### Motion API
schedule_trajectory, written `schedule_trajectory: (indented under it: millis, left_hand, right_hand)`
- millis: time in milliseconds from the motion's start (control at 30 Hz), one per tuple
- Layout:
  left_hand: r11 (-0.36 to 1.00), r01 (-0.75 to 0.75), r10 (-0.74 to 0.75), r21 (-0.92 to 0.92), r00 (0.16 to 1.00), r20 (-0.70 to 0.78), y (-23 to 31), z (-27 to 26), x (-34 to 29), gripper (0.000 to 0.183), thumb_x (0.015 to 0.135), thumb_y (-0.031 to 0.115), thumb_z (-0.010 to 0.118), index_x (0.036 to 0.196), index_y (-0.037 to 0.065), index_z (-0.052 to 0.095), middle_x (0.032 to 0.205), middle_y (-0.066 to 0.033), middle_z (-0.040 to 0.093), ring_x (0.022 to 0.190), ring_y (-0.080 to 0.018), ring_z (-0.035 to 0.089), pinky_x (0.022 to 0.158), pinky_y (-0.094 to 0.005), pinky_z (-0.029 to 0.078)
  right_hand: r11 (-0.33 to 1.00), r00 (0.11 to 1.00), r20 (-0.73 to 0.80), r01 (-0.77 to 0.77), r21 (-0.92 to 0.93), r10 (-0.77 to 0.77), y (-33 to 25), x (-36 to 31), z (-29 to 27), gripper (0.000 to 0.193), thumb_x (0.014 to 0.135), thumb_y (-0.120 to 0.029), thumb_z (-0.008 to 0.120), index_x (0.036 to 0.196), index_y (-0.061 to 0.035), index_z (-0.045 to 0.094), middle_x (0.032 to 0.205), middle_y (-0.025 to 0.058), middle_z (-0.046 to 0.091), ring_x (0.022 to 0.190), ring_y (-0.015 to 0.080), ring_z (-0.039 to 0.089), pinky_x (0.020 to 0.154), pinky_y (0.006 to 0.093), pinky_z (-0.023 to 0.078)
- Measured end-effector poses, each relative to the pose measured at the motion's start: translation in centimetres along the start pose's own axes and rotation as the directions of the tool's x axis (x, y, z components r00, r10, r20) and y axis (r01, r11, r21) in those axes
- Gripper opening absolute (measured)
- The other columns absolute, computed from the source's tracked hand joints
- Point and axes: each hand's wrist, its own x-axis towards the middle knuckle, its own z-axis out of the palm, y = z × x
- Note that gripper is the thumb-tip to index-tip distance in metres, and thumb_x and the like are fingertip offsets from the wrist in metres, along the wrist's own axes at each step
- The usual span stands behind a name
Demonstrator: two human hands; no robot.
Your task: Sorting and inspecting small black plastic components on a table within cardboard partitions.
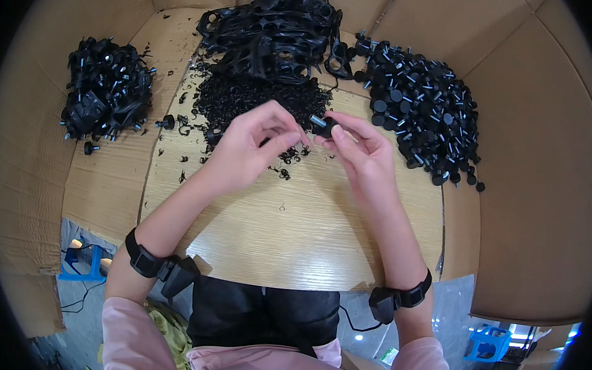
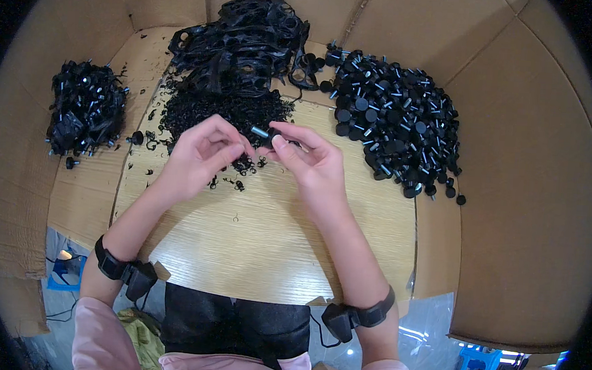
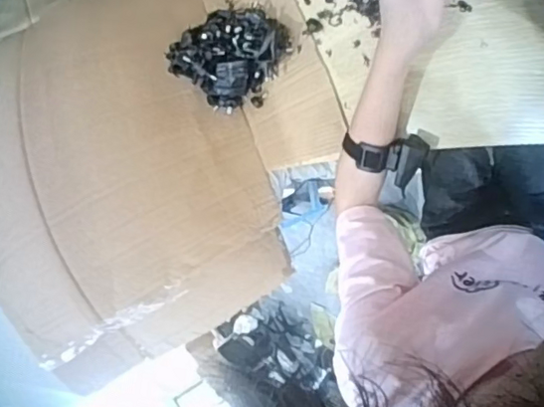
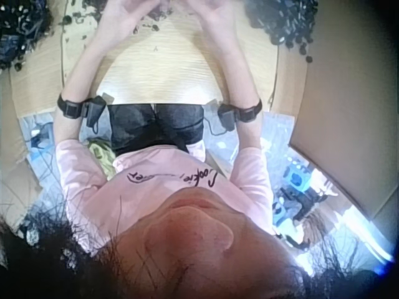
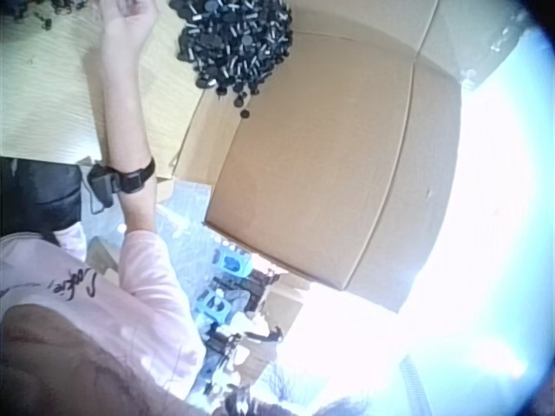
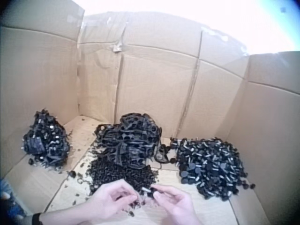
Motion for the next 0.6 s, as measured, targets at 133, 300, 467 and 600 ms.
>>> schedule_trajectory:
  millis: [133, 300, 467, 600]
  left_hand:
    - [0.982, 0.038, -0.065, -0.185, 0.987, -0.144, -0.5, -1.0, 0.5, 0.007, 0.095, 0.008, 0.056, 0.099, 0.005, 0.051, 0.098, -0.0101, 0.064, 0.099, -0.0189, 0.062, 0.09, -0.0329, 0.048]
    - [0.902, 0.064, -0.12, -0.427, 0.987, -0.107, 0.1, -0.6, 0.3, 0.009, 0.096, 0.013, 0.055, 0.101, 0.007, 0.051, 0.097, -0.0093, 0.064, 0.098, -0.0204, 0.062, 0.088, -0.033, 0.05]
    - [0.95, 0.107, -0.126, -0.294, 0.991, -0.048, 0.0, -0.1, 0.0, 0.007, 0.096, 0.007, 0.054, 0.1, 0.002, 0.05, 0.095, -0.0122, 0.065, 0.092, -0.018, 0.064, 0.081, -0.0295, 0.051]
    - [0.985, 0.094, -0.089, -0.147, 0.995, 0.042, -0.3, 0.5, -0.3, 0.007, 0.094, 0.004, 0.055, 0.098, -0.001, 0.051, 0.093, -0.0121, 0.066, 0.089, -0.0175, 0.065, 0.08, -0.0288, 0.051]
  right_hand:
    - [0.984, 0.97, 0.179, -0.176, 0.038, 0.167, -0.4, -0.2, -0.1, 0.025, 0.088, -0.003, 0.064, 0.111, 0.0052, 0.062, 0.102, 0.0097, 0.065, 0.09, 0.0169, 0.066, 0.083, 0.0268, 0.052]
    - [0.93, 0.99, 0.14, 0.072, -0.359, -0.023, 1.2, -0.2, 0.2, 0.025, 0.084, -0.001, 0.068, 0.108, 0.0026, 0.064, 0.103, 0.0082, 0.062, 0.089, 0.0161, 0.065, 0.083, 0.0269, 0.052]
    - [0.829, 0.959, 0.077, 0.273, -0.489, -0.271, 1.7, -0.1, 0.5, 0.024, 0.083, 0.003, 0.067, 0.107, 0.0022, 0.064, 0.104, 0.0091, 0.058, 0.091, 0.0162, 0.064, 0.084, 0.0273, 0.053]
    - [0.91, 0.966, -0.002, 0.244, -0.336, -0.26, 1.5, -0.3, 0.7, 0.028, 0.084, 0.004, 0.065, 0.112, 0.004, 0.061, 0.107, 0.0107, 0.06, 0.093, 0.0179, 0.064, 0.086, 0.0282, 0.053]
